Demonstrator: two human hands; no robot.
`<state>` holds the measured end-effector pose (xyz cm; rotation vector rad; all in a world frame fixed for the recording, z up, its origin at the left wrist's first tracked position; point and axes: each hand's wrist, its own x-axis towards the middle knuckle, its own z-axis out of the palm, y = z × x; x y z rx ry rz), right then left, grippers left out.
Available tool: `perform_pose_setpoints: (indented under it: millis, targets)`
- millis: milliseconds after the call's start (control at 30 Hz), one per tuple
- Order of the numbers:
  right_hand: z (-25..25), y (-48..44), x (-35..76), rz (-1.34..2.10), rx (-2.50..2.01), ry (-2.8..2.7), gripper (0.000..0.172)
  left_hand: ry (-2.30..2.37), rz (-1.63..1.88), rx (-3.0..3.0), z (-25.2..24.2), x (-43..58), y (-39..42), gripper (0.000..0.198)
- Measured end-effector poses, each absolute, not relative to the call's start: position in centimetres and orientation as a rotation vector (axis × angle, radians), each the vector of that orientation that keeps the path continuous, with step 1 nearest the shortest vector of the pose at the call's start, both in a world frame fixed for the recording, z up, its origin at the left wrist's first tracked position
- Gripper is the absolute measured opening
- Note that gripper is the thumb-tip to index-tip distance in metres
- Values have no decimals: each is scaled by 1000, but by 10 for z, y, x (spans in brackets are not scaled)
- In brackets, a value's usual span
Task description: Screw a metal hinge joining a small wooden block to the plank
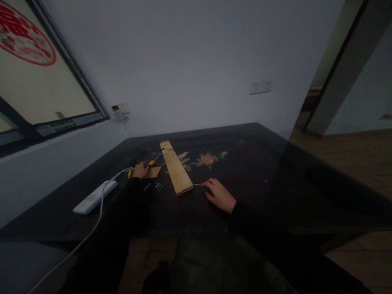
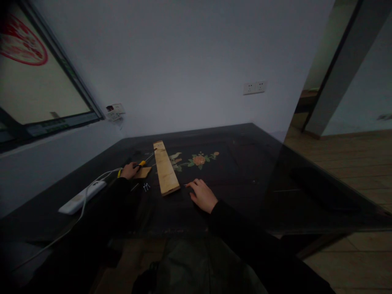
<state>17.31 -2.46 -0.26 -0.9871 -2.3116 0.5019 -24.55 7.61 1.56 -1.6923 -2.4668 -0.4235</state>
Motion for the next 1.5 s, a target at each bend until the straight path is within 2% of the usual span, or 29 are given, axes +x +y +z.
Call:
perform_pose_setpoints:
  millis: [133, 267, 367, 467, 567, 633, 700, 800, 867, 1500]
  targets:
    - [-1, -22, 180, 561, -950, -2229, 32, -2439, -497, -1778, 21, -228, 66, 41]
    - [7, -14, 189, 648, -881, -2064, 28, -2252, -921, -2045, 39, -170, 48, 35]
    - [20, -2, 191, 764, -863, -1861, 26, -2043, -1475, -2432, 55, -96, 33, 29]
    - [30, 10, 187, 941, -829, -1612, 31, -1969, -2190, -2736, 56, -15, 22, 32]
    - [29, 16, 180, 1194, -816, -1382, 43, -1934, -2539, -2805, 37, 48, 14, 30]
    - [21, 16, 177, 1348, -843, -1296, 50, -1924, -2453, -2846, 19, 70, 10, 31]
    - [11, 13, 175, 1455, -865, -1304, 52, -1915, -2120, -2928, 5, 77, 4, 26]
    - [1, 7, 174, 1500, -892, -1390, 45, -1946, -1725, -3031, -3, 72, -3, 24]
    - [-1, 5, 175, 1489, -930, -1425, 42, -1961, -1628, -3059, -2, 68, -5, 26]
    - [3, 3, 176, 1445, -973, -1478, 39, -1980, -1586, -3090, 4, 71, -7, 29]
